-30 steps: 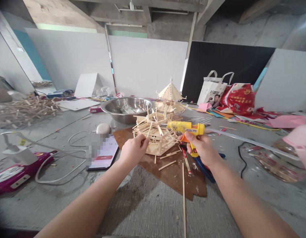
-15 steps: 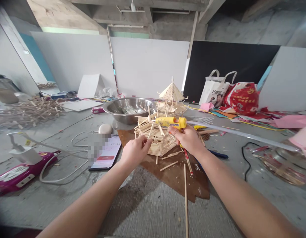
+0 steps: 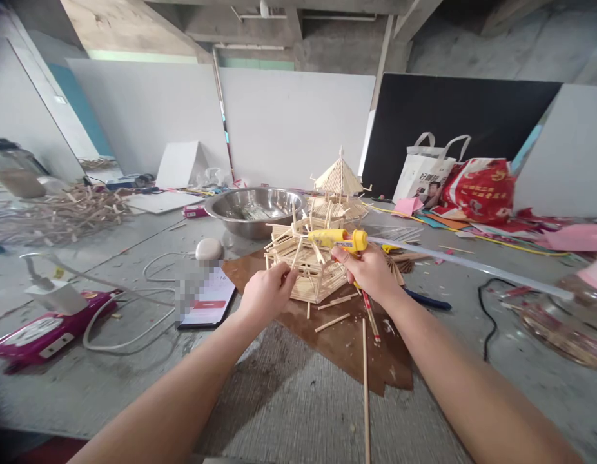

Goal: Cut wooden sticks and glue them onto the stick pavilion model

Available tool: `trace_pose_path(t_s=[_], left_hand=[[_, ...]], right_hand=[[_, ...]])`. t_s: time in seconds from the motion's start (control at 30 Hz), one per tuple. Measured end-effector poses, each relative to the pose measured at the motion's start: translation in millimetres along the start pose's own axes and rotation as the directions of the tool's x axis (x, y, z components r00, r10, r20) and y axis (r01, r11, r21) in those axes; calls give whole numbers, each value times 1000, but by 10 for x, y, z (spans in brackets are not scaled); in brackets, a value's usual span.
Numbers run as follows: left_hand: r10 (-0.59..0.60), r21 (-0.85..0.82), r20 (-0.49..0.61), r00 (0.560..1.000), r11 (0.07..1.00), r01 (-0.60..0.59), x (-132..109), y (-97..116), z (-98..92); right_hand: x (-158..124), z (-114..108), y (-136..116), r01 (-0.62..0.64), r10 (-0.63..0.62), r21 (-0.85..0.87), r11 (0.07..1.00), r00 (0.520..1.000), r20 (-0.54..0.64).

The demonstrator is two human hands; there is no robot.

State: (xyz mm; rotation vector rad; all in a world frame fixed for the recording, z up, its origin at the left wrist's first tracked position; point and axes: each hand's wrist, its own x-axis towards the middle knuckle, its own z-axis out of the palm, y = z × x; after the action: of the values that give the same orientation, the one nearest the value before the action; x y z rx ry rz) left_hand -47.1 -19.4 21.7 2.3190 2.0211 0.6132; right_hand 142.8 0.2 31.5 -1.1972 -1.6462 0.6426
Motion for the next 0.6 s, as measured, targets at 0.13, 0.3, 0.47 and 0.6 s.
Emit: trace_pose_path(t_s=[0.13,0.3,0.47,0.6], left_hand=[[2,10,-10,1000,1000,-2,-1,-2,7],[-3,13,-6,1000,1000,3,-1,-1,-7],[0,9,-16,1000,1000,1,6,1,4],[-15,-7,-15,1000,1000,15,6,-7,-5]], right_hand=[[-5,8,5,7,-7,13,1000,1000,-14],[-12,13,0,25,-25,4,1000,1000,-5],[-24,10,-11,32,-32,16,999,999,-5],[-32,10,-17,32,-31,92,995,999,-10]])
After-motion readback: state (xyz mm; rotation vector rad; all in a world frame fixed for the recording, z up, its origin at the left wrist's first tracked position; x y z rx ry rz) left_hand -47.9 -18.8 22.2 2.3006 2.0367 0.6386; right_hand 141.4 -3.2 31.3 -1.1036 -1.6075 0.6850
